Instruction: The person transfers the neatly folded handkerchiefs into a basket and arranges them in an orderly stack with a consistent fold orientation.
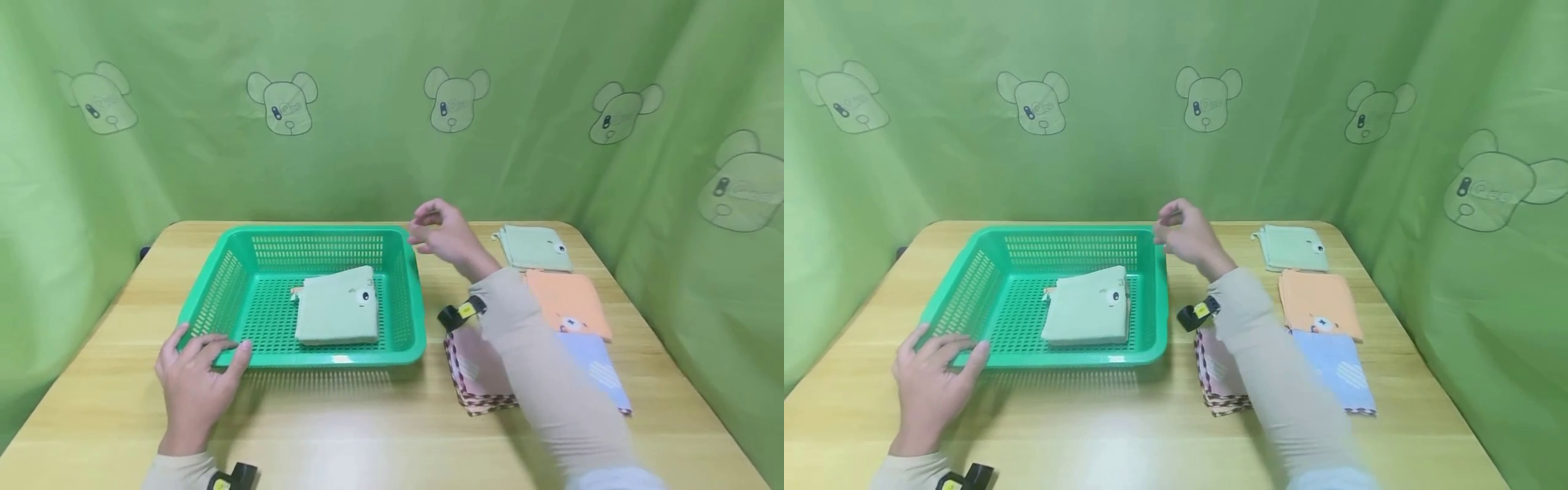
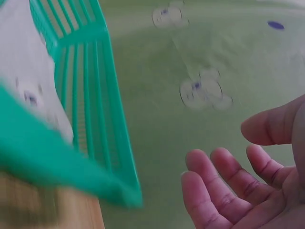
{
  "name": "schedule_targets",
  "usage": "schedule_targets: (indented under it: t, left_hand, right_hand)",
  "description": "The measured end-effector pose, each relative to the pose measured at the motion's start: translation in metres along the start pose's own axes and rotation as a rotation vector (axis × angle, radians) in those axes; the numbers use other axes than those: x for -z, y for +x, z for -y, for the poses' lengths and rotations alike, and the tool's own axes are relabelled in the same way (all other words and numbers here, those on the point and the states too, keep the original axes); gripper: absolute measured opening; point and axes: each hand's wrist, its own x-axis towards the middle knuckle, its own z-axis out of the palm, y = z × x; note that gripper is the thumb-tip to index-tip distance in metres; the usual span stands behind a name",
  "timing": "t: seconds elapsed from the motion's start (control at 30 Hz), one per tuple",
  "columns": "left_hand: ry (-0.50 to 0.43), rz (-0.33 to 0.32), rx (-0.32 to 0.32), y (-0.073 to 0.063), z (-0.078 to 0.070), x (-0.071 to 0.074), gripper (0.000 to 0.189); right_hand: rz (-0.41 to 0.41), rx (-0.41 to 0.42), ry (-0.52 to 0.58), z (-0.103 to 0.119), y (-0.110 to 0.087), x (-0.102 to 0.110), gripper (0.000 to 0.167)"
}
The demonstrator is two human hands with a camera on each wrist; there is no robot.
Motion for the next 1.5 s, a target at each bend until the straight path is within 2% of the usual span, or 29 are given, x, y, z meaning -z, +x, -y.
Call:
schedule_targets:
  t: [0.27, 0.47, 0.87, 1.1, 1.33, 1.5]
  left_hand:
    - [-0.004, 0.004, 0.006, 0.003, -0.001, 0.0, 0.035]
    - [0.002, 0.022, 0.018, 0.002, -0.001, 0.001, 0.034]
    - [0.011, 0.031, 0.024, -0.002, -0.001, 0.002, 0.034]
    - [0.002, 0.012, 0.004, 0.004, 0.0, -0.003, 0.035]
    - [0.002, 0.002, 0.001, 0.002, 0.0, -0.003, 0.037]
    - [0.008, 0.005, 0.003, 0.002, 0.001, -0.002, 0.037]
  right_hand:
    - [-0.119, -0.038, -0.049, -0.02, 0.007, 0.056, 0.03]
    - [-0.157, -0.088, -0.094, -0.036, 0.004, 0.083, 0.032]
    - [-0.198, -0.158, -0.104, -0.067, 0.004, 0.11, 0.031]
    - [-0.244, -0.169, -0.105, -0.075, 0.006, 0.127, 0.036]
    - [-0.286, -0.239, -0.13, -0.095, 0.003, 0.137, 0.03]
    - [-0.309, -0.259, -0.15, -0.108, 0.001, 0.146, 0.032]
